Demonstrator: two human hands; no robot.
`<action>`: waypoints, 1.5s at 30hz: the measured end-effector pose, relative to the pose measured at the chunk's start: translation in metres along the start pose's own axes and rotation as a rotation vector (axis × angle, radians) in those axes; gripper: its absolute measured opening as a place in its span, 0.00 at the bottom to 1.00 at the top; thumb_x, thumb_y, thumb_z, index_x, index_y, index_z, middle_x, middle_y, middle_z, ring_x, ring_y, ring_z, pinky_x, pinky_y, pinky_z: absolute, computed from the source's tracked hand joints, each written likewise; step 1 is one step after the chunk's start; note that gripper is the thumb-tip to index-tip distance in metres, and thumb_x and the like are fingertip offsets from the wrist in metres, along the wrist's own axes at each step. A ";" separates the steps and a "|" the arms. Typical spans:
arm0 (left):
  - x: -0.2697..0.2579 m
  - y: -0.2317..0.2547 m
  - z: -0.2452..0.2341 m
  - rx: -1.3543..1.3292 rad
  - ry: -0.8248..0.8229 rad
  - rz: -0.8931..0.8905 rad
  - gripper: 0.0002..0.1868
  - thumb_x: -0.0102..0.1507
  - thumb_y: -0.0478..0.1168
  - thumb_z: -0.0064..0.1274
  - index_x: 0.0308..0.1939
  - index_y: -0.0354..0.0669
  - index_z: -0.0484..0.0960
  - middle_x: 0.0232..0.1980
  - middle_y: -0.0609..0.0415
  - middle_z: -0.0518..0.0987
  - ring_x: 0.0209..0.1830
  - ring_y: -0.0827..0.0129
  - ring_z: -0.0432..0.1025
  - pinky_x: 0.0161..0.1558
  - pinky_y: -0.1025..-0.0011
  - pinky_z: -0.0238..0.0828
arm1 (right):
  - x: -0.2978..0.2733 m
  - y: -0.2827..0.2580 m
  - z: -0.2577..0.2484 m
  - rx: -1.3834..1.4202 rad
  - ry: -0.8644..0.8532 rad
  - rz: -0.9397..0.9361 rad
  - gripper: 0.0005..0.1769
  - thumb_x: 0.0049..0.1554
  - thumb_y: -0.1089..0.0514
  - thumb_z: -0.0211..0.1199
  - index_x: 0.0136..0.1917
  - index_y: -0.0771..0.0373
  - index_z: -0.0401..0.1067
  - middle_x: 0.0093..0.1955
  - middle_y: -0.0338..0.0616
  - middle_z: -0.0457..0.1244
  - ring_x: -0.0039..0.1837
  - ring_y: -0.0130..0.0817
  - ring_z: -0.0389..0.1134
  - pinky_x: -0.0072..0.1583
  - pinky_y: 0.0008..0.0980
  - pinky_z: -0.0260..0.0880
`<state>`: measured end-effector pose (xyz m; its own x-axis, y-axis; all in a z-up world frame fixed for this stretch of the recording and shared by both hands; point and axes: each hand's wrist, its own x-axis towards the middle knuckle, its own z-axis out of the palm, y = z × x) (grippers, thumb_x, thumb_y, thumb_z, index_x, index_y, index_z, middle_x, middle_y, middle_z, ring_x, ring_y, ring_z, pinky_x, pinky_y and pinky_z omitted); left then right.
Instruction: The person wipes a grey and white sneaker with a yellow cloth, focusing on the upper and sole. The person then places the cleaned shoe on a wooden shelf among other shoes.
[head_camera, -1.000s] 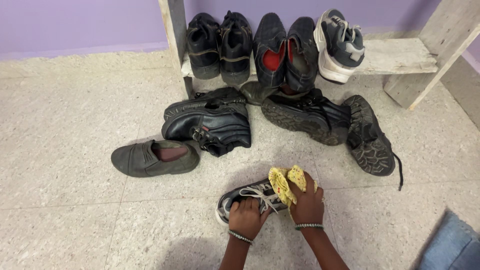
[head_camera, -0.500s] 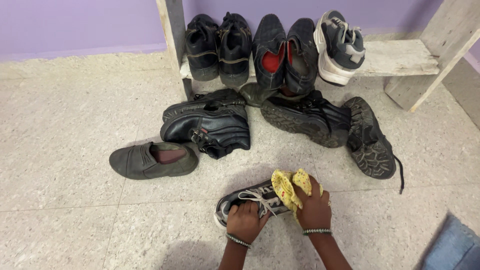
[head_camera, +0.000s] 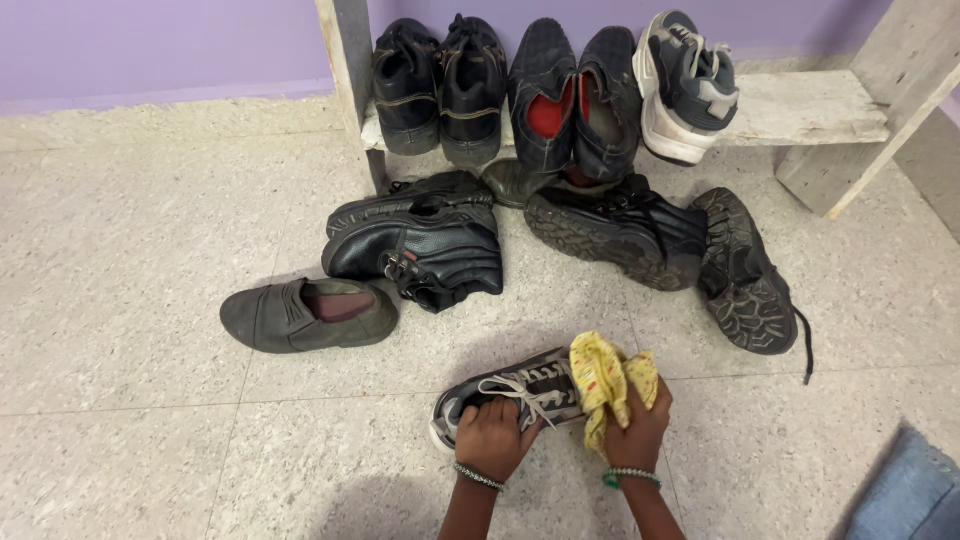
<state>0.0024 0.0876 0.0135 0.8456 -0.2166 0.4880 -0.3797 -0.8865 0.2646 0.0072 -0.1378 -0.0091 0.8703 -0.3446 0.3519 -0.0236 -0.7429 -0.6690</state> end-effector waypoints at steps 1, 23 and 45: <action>0.002 0.001 0.000 -0.001 0.003 0.001 0.24 0.60 0.60 0.61 0.31 0.42 0.77 0.31 0.52 0.79 0.30 0.60 0.73 0.38 0.63 0.64 | 0.006 0.006 0.002 0.061 0.011 0.037 0.31 0.47 0.68 0.69 0.65 0.59 0.73 0.75 0.58 0.52 0.73 0.58 0.58 0.70 0.49 0.63; 0.002 -0.001 0.000 0.002 -0.062 -0.031 0.24 0.60 0.60 0.61 0.30 0.43 0.77 0.31 0.51 0.79 0.28 0.60 0.73 0.38 0.63 0.64 | -0.085 -0.003 0.094 0.556 0.349 0.737 0.30 0.60 0.63 0.66 0.70 0.76 0.59 0.70 0.54 0.49 0.68 0.43 0.59 0.68 0.37 0.61; 0.001 0.002 0.002 0.019 0.056 -0.005 0.23 0.58 0.60 0.61 0.29 0.44 0.76 0.30 0.52 0.78 0.28 0.61 0.73 0.36 0.63 0.64 | -0.052 -0.036 0.057 0.774 0.411 0.702 0.21 0.58 0.66 0.63 0.64 0.74 0.69 0.58 0.52 0.66 0.53 0.36 0.68 0.54 0.34 0.71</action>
<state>0.0035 0.0845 0.0131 0.8252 -0.1890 0.5323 -0.3677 -0.8952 0.2521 -0.0096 -0.0606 -0.0405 0.5528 -0.8159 -0.1692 -0.0088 0.1974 -0.9803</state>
